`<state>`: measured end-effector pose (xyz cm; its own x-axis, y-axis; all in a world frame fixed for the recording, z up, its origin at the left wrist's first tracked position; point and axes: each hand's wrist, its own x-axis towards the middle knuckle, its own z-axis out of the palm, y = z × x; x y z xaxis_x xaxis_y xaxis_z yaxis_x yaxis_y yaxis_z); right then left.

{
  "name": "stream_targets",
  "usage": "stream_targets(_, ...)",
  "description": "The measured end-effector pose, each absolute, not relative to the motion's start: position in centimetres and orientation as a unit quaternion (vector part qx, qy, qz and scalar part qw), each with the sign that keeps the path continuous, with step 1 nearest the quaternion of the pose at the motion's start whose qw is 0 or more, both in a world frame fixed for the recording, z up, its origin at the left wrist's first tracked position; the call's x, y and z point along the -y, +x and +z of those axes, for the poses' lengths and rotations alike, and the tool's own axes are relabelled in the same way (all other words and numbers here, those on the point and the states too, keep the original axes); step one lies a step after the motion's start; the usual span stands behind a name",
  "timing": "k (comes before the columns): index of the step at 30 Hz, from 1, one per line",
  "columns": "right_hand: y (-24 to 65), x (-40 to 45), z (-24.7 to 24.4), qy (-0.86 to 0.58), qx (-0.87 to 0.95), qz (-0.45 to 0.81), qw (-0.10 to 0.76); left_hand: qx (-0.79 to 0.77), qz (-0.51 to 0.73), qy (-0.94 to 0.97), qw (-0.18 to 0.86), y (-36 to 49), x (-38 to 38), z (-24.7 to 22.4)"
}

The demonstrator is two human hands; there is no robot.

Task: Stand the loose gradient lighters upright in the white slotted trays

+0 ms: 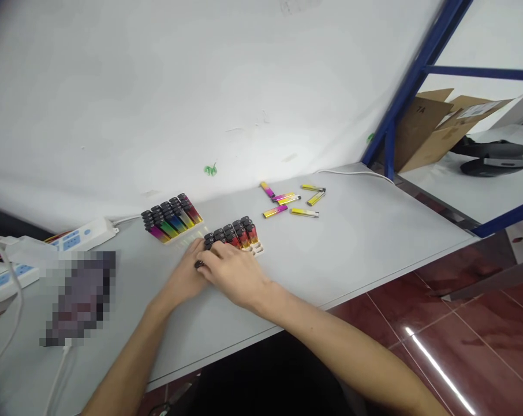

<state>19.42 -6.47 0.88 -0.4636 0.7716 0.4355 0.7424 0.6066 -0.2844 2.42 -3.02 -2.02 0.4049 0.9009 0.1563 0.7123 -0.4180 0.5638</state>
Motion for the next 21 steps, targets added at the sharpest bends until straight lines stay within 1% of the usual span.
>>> stream_targets(5,20.5,6.2,1.8,-0.481,0.819,0.138,0.281,-0.519,0.214,0.796,0.228,2.8,3.3,-1.0)
stream_targets(9,20.7,6.0,2.7,-0.497,0.806,0.183,0.264,-0.536,0.208,0.786,0.227,2.9,3.5,-0.6)
stream_targets(14,21.0,5.6,2.9,-0.501,0.809,0.176,0.251,-0.542,0.200,0.783,0.231,2.6,3.5,-0.8)
stream_targets(21,21.0,5.7,1.7,-0.503,0.824,0.098,0.241,-0.522,0.196,0.791,0.252,2.3,3.7,0.0)
